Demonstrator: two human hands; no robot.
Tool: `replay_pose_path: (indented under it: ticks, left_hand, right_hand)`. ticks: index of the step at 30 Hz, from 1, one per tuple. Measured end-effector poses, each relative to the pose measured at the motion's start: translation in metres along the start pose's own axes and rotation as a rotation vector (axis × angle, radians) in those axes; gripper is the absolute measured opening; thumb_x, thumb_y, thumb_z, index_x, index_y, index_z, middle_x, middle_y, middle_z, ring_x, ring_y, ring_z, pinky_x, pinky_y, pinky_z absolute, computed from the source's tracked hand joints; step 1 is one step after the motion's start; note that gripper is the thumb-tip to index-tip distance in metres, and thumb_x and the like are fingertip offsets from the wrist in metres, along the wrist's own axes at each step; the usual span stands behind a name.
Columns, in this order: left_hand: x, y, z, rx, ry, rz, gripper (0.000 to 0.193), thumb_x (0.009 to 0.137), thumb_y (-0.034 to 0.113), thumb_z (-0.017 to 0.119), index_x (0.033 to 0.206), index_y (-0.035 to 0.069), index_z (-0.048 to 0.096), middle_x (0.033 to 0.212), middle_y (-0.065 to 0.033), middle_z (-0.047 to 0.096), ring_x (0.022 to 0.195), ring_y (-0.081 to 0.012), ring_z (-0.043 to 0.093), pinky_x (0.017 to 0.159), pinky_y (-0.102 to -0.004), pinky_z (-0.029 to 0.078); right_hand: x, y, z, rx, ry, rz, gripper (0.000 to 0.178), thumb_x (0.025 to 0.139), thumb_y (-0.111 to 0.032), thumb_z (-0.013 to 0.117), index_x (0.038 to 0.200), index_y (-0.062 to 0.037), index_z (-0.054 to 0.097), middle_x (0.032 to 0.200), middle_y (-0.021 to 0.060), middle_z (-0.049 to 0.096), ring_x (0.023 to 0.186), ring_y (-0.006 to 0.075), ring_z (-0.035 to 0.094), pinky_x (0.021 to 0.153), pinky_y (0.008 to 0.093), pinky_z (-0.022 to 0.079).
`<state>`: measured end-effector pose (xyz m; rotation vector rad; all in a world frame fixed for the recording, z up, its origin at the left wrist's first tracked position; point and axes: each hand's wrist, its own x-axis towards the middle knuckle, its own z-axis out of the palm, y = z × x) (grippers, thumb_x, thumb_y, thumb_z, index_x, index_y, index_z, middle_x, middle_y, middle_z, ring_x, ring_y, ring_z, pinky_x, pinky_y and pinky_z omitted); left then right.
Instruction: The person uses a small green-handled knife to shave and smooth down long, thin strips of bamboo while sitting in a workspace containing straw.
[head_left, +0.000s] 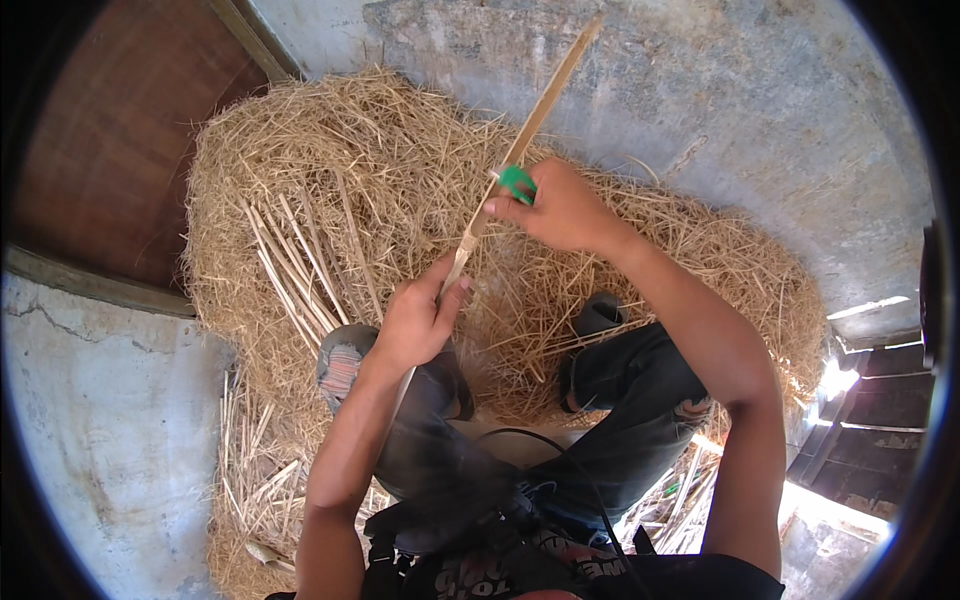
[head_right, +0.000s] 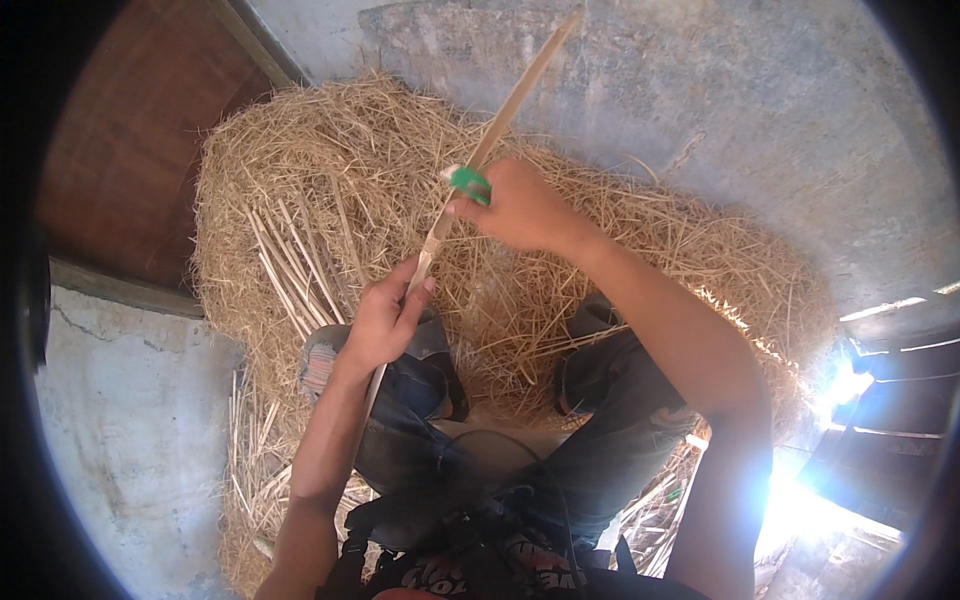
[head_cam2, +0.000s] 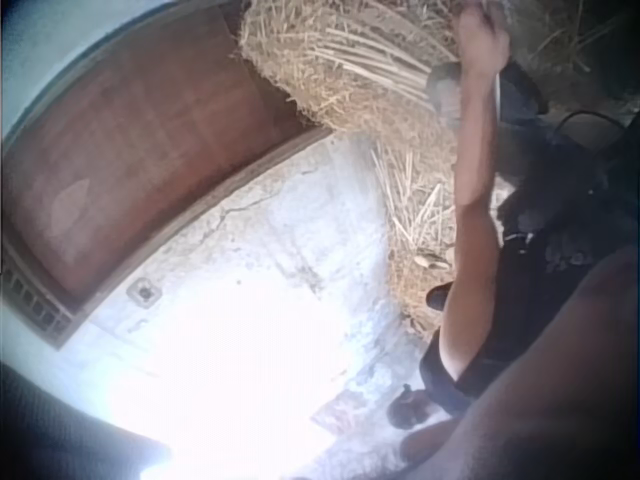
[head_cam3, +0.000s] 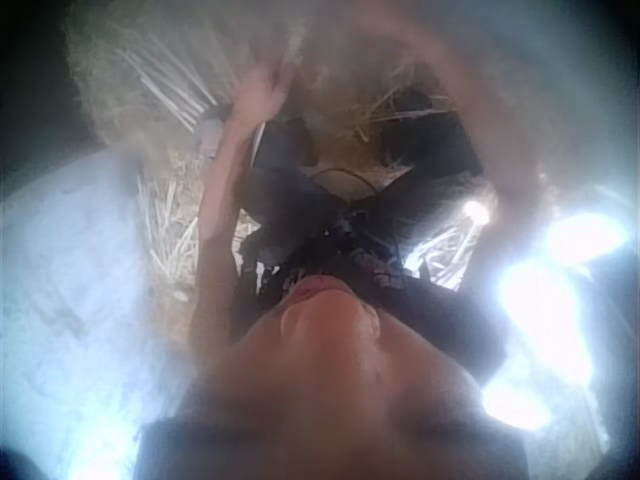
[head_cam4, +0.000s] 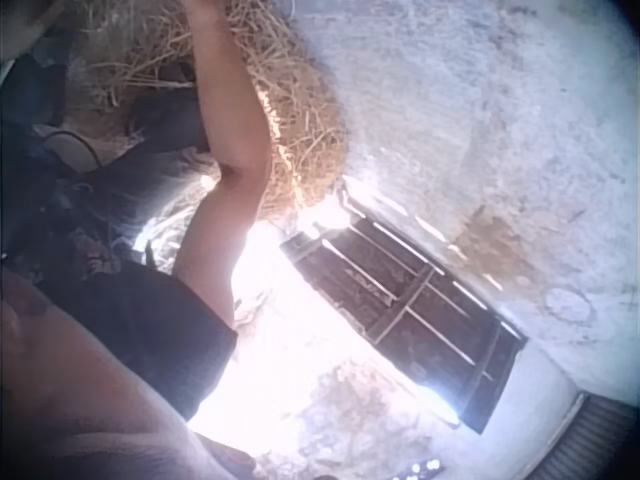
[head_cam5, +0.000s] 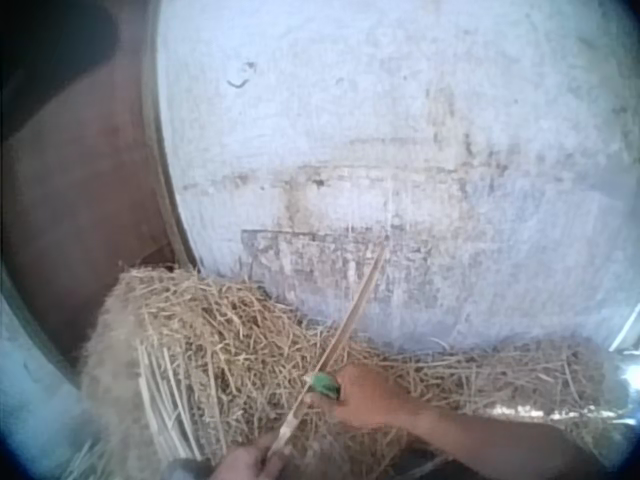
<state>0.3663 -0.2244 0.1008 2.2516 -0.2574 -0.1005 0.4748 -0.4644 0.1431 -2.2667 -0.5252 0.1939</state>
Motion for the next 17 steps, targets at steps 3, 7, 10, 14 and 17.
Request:
replay_pose_path:
  ticks: [3, 7, 10, 14, 17]
  left_hand:
    - [0.000, -0.004, 0.001, 0.019, 0.017, -0.014, 0.036, 0.105, 0.020, 0.060, 0.138, 0.003, 0.061, 0.073, -0.0103, 0.063, 0.065, -0.0146, 0.060, 0.063, -0.0345, 0.050]
    - [0.005, -0.001, -0.004, 0.007, 0.060, -0.048, 0.035, 0.106, 0.021, 0.058, 0.137, 0.004, 0.061, 0.069, -0.0096, 0.061, 0.063, -0.0149, 0.059, 0.061, -0.0355, 0.049]
    - [0.014, -0.012, -0.011, 0.179, 0.240, -0.111, 0.034, 0.104, 0.020, 0.059, 0.133, 0.002, 0.062, 0.063, -0.0168, 0.061, 0.057, -0.0310, 0.066, 0.058, -0.0419, 0.050]
    - [0.012, -0.009, -0.022, -0.027, 0.192, -0.089, 0.032, 0.106, 0.022, 0.058, 0.131, 0.004, 0.063, 0.064, -0.0106, 0.062, 0.056, -0.0239, 0.060, 0.056, -0.0381, 0.047]
    - [0.005, -0.008, -0.022, -0.157, 0.077, -0.094, 0.033, 0.107, 0.024, 0.058, 0.134, 0.005, 0.062, 0.066, -0.0069, 0.062, 0.055, -0.0208, 0.056, 0.055, -0.0361, 0.046]
  right_hand:
    - [-0.004, -0.007, 0.012, 0.058, 0.109, -0.298, 0.021, 0.092, -0.022, 0.076, 0.087, -0.0023, 0.073, 0.057, 0.0092, 0.053, 0.050, 0.0193, 0.049, 0.053, 0.0382, 0.040]
    - [-0.014, -0.030, 0.004, -0.017, -0.143, -0.321, 0.013, 0.088, -0.016, 0.073, 0.095, -0.0062, 0.077, 0.071, 0.0164, 0.069, 0.064, 0.0322, 0.068, 0.062, 0.0436, 0.052]
    - [-0.029, -0.050, 0.011, -0.010, -0.357, -0.400, 0.014, 0.086, -0.018, 0.075, 0.096, -0.0077, 0.077, 0.069, 0.0150, 0.067, 0.062, 0.0302, 0.067, 0.062, 0.0424, 0.052]
    - [-0.042, -0.052, 0.023, 0.001, -0.303, -0.368, 0.017, 0.087, -0.022, 0.077, 0.096, -0.0076, 0.076, 0.067, 0.0138, 0.067, 0.060, 0.0275, 0.067, 0.060, 0.0414, 0.051]
    - [-0.038, -0.041, 0.022, -0.043, -0.145, -0.247, 0.033, 0.086, -0.029, 0.080, 0.111, -0.0085, 0.076, 0.072, 0.0160, 0.070, 0.065, 0.0298, 0.070, 0.064, 0.0408, 0.055]
